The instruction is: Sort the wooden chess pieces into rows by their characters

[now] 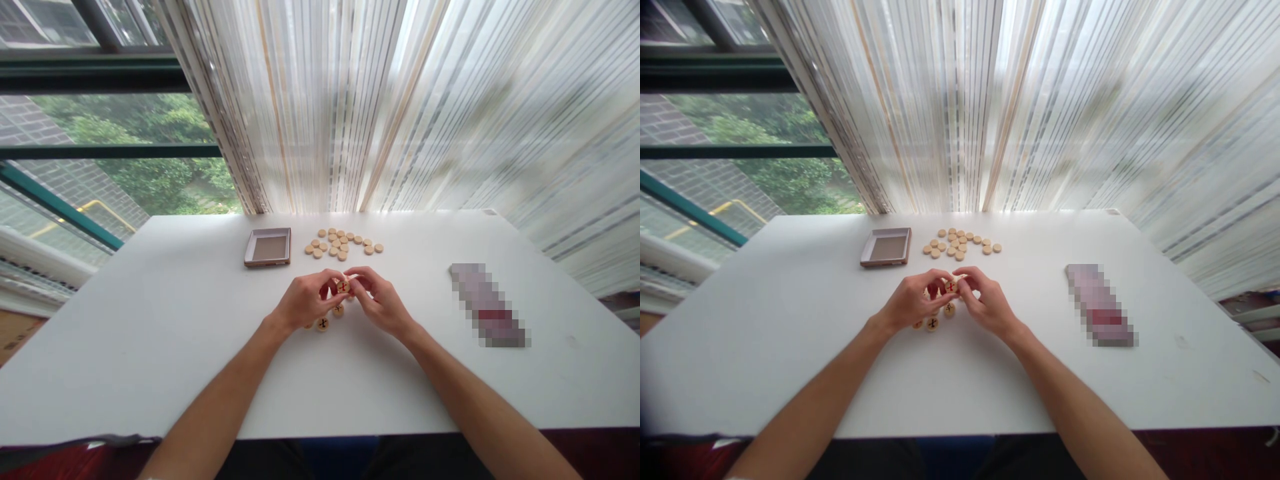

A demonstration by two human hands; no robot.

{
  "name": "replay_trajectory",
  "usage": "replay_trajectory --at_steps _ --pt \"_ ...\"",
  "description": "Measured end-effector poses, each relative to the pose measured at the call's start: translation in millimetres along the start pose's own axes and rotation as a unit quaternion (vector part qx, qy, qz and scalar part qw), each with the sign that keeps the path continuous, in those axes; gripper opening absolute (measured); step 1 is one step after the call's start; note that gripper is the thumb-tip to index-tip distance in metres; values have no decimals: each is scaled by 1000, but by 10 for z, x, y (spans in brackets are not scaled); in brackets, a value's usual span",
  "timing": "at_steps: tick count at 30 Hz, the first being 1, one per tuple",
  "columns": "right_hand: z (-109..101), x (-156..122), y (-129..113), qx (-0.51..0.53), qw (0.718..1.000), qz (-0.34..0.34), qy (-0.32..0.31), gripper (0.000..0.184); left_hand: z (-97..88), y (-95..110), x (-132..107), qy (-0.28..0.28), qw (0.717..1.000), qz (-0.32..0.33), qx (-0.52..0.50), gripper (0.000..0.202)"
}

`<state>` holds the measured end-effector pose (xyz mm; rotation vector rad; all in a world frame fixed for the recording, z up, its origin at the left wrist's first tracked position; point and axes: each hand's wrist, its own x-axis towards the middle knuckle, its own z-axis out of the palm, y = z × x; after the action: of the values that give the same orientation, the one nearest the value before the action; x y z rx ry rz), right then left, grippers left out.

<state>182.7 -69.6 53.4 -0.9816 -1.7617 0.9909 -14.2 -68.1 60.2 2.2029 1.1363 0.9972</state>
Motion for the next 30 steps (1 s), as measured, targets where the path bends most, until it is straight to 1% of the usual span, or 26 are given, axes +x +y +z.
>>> replay_trajectory --at_steps 4,6,9,14,19,23,30 --pt "-1 3 0 16 1000 -10 -11 24 -1 -15 -4 -7 1000 -10 -14 24" --pt "0 7 4 17 1000 -15 -10 23 -3 -12 -1 -7 999 -19 -29 26" --pt "0 15 10 15 1000 -17 -1 21 -6 2 9 -15 997 -36 -69 30" --pt "6 12 3 21 999 -20 13 21 -9 25 26 -23 986 -72 -146 32" --pt "17 -3 -32 33 999 -37 13 18 -18 28 35 -22 978 -89 -186 31" --pt "24 -7 -41 15 998 -59 7 22 -18 22 37 -21 977 -90 -191 30" --pt "46 -11 -19 -42 995 -90 15 21 -14 1 36 -28 969 -113 -218 34"
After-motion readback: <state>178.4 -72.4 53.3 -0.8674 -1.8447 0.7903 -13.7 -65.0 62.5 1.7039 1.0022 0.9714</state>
